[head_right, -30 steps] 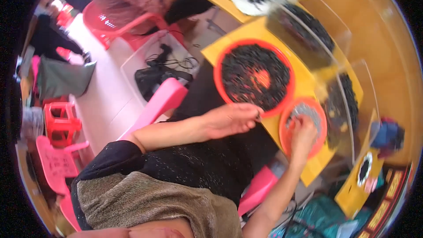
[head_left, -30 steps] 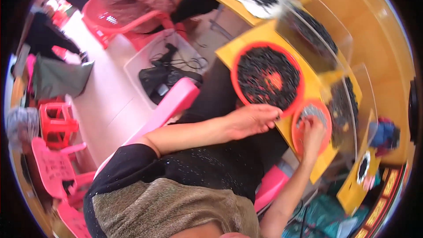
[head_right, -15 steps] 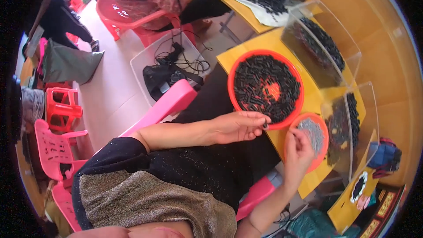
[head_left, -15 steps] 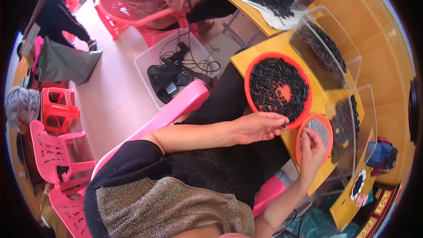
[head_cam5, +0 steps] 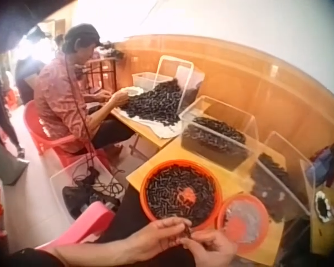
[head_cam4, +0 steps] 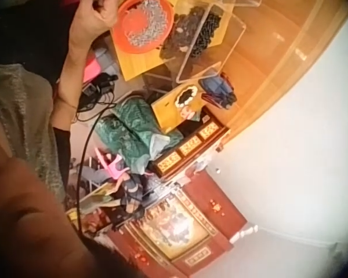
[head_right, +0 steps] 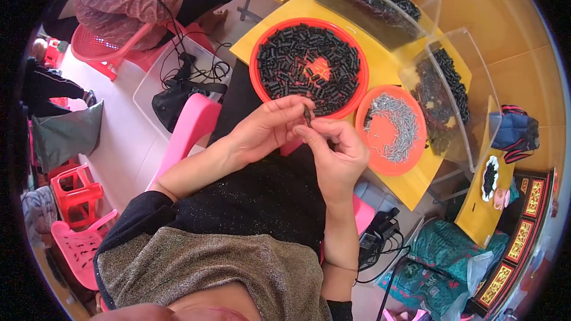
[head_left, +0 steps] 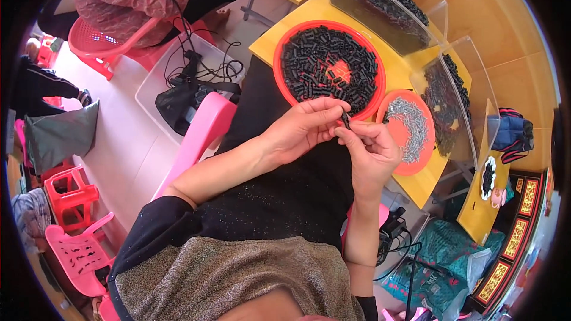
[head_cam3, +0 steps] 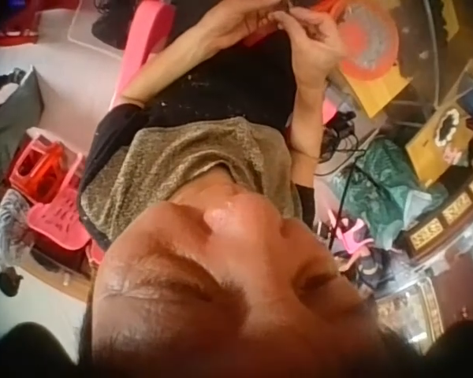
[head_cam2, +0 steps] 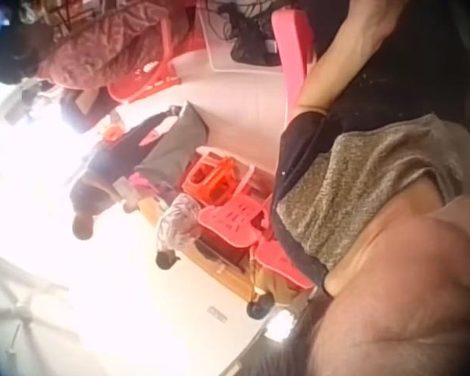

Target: The person assembles small components by picking plastic parts and metal pins from plates and inserting the pins into the plastic parts by hand.

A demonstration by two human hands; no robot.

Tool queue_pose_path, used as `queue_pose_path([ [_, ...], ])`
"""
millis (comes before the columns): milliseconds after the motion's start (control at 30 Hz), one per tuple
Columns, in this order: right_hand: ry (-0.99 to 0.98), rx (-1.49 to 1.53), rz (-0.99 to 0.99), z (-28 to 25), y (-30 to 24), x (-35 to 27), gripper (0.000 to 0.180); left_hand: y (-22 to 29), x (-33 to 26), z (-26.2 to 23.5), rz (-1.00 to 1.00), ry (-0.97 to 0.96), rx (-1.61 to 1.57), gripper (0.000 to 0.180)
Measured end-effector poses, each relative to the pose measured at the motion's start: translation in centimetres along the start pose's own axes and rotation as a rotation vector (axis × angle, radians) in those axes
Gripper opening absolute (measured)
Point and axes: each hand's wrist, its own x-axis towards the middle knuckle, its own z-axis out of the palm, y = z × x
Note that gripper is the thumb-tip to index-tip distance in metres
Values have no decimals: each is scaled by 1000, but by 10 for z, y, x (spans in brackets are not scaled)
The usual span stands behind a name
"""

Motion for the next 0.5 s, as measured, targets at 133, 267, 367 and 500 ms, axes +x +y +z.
queue_pose_path([
  [133,12,-5,-16,-1,6,-2,17,2,-4,7,6,41,29,23],
  [267,40,-51,-6,-5,10,-5,16,2,-5,8,70,16,120,21],
  [367,62,-164,-89,-8,11,-6,14,2,-5,9,91,30,156,19],
  [500,35,-365,-306,-6,5,-5,16,0,-5,7,115,16,174,19],
])
